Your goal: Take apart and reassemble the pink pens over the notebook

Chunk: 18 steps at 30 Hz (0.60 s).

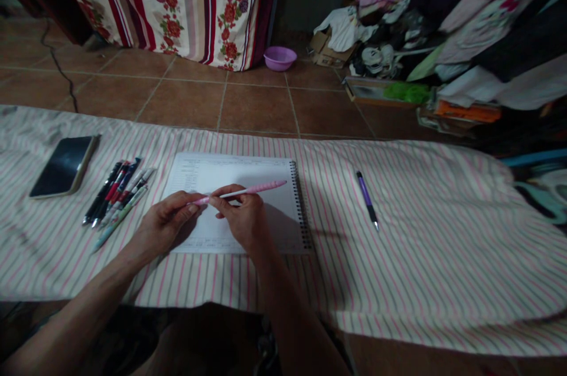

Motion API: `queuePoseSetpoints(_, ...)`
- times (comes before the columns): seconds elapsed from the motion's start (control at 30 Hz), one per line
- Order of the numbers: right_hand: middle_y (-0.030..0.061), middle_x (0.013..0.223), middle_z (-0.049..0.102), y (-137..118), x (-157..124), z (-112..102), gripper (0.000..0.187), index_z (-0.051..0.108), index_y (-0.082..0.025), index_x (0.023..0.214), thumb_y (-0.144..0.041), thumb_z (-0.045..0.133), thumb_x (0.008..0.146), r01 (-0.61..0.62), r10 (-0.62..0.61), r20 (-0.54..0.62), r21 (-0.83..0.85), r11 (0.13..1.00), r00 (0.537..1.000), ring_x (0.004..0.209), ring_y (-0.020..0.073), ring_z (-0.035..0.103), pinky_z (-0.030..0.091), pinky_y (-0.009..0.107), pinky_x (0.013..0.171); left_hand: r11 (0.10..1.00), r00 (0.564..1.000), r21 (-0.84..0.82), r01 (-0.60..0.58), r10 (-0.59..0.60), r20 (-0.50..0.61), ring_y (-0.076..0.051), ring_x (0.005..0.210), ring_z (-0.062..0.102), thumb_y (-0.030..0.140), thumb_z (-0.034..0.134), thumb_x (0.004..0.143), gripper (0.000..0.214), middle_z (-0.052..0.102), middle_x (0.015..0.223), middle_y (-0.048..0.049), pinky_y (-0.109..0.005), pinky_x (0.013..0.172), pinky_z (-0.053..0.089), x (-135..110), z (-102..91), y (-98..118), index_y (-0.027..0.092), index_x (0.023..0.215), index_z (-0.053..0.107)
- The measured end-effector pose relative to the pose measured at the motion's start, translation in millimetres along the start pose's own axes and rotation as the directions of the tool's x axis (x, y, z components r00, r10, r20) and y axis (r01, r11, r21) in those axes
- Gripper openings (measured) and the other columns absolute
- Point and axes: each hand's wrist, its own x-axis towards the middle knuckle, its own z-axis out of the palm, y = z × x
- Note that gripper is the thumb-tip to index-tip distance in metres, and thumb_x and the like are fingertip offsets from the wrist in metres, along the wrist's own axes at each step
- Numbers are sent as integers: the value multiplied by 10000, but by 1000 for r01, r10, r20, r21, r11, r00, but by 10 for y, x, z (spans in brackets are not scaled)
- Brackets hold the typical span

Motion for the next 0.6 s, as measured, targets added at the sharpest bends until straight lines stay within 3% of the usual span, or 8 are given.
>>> queuePoseSetpoints(0.13, 3, 768, 652, 47, -5, 14, 166, 668, -173, 713, -309, 724, 637, -14, 15, -19, 64, 998, 1000, 468, 66, 564, 471, 178, 417, 1000, 1000, -12, -17, 17, 6, -183, 817, 594, 270, 504, 859, 224, 647, 856, -58, -324, 760, 456, 0, 6, -3, 215, 983, 682)
queuePoseSetpoints(0.4, -22, 647, 630, 58, 10, 39, 168, 636, -173, 740, -321, 689, 680, -64, 53, 78, 143, 988, 996, 524, 85, 588, 512, 198, 505, 994, 998, -102, 48, -51, -26, -174, 777, 603, 281, 534, 839, 213, 652, 809, -48, -323, 754, 466, -14, 39, -47, 203, 973, 679)
queuePoseSetpoints(0.6, -34, 621, 560, 37, -3, 62, 109, 621, -176, 790, -270, 581, 755, 16, -19, 78, 35, 999, 997, 521, 73, 520, 428, 197, 498, 991, 997, -115, 67, -72, -38, -172, 784, 599, 281, 530, 839, 211, 651, 816, -47, -325, 763, 463, -15, 70, -39, 197, 971, 672)
